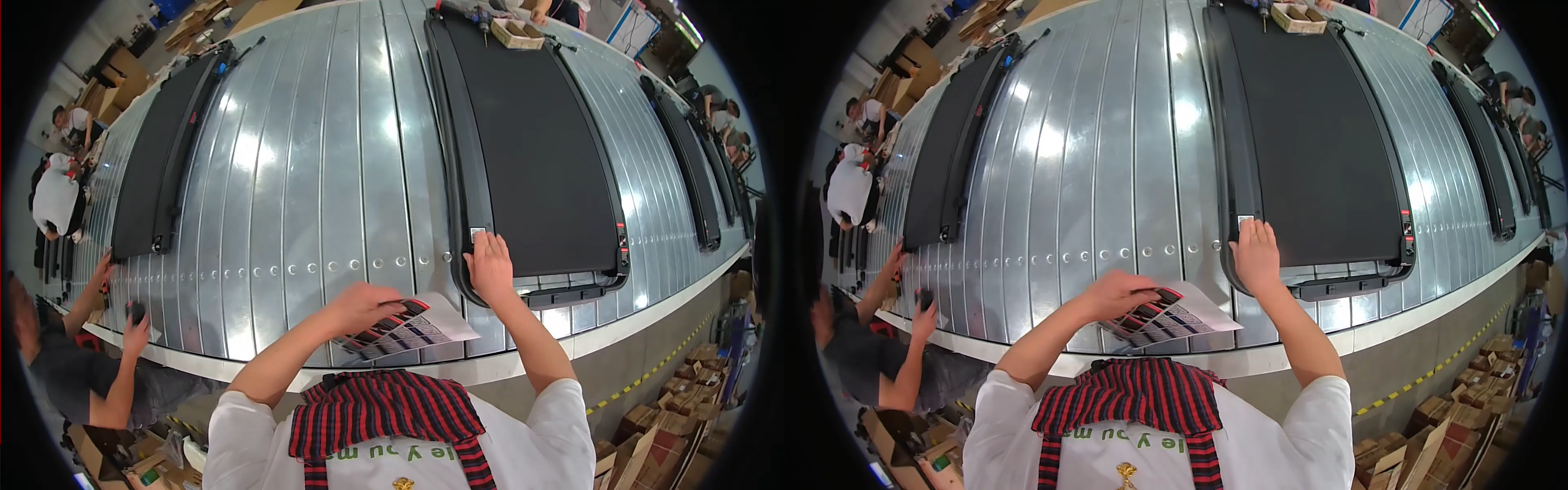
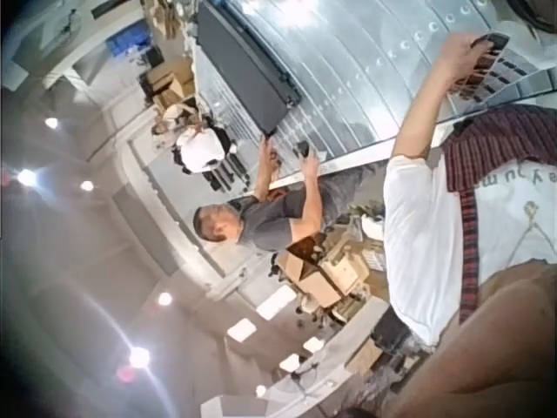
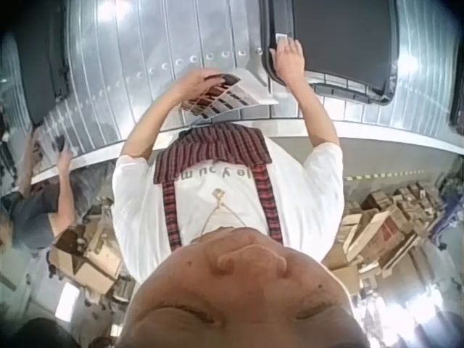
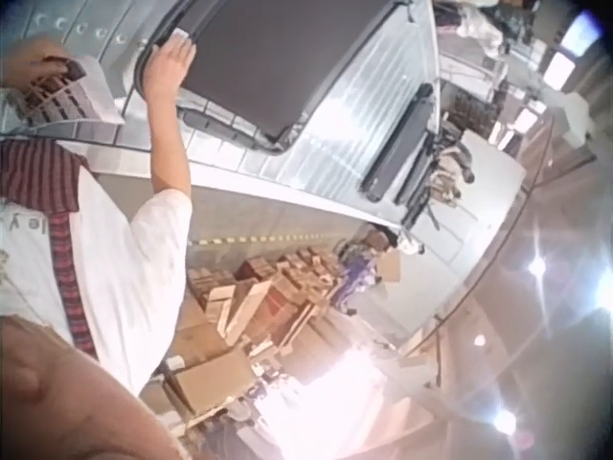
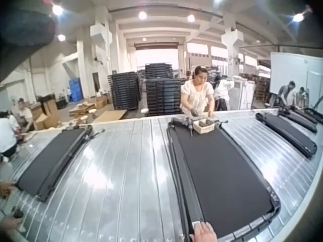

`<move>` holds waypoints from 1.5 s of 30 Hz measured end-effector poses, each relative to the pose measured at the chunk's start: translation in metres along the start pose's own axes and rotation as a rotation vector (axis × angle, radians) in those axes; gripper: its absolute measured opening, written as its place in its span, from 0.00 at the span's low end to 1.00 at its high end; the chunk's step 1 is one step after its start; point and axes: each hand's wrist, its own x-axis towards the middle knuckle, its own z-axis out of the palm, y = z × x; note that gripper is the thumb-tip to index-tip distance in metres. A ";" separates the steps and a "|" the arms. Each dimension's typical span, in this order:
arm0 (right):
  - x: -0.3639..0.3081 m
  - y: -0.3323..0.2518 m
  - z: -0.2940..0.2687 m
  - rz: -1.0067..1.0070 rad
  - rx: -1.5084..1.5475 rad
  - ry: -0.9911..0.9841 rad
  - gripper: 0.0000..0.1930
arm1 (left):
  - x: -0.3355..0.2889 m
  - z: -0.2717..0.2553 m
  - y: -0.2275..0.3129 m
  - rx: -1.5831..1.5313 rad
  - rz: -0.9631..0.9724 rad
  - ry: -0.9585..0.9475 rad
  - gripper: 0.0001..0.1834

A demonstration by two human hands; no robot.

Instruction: Apply adhesive warning and informational labels to treadmills on a moving assembly line.

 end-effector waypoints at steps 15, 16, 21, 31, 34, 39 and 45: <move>-0.024 -0.192 -0.109 0.256 1.692 -0.392 0.10 | -0.177 0.007 -0.002 -0.925 -0.011 0.935 0.17; -0.024 -0.203 -0.111 0.252 1.715 -0.388 0.10 | -0.187 0.011 -0.001 -0.948 0.001 0.940 0.18; -0.032 -0.238 -0.118 0.159 1.240 0.139 0.11 | -0.225 0.028 -0.007 -0.955 0.011 0.934 0.20; -0.092 -0.329 -0.140 0.143 1.704 -0.289 0.07 | -0.255 0.068 -0.010 -1.118 0.012 0.975 0.17; -0.095 -0.328 -0.157 0.154 1.590 -0.286 0.07 | -0.272 0.068 -0.017 -1.102 -0.020 0.997 0.20; -0.105 -0.312 -0.164 0.096 1.436 -0.281 0.08 | -0.281 0.065 -0.013 -1.144 -0.012 0.986 0.17; -0.108 -0.296 -0.175 0.123 1.383 -0.325 0.10 | -0.282 0.066 -0.008 -0.998 0.069 0.870 0.13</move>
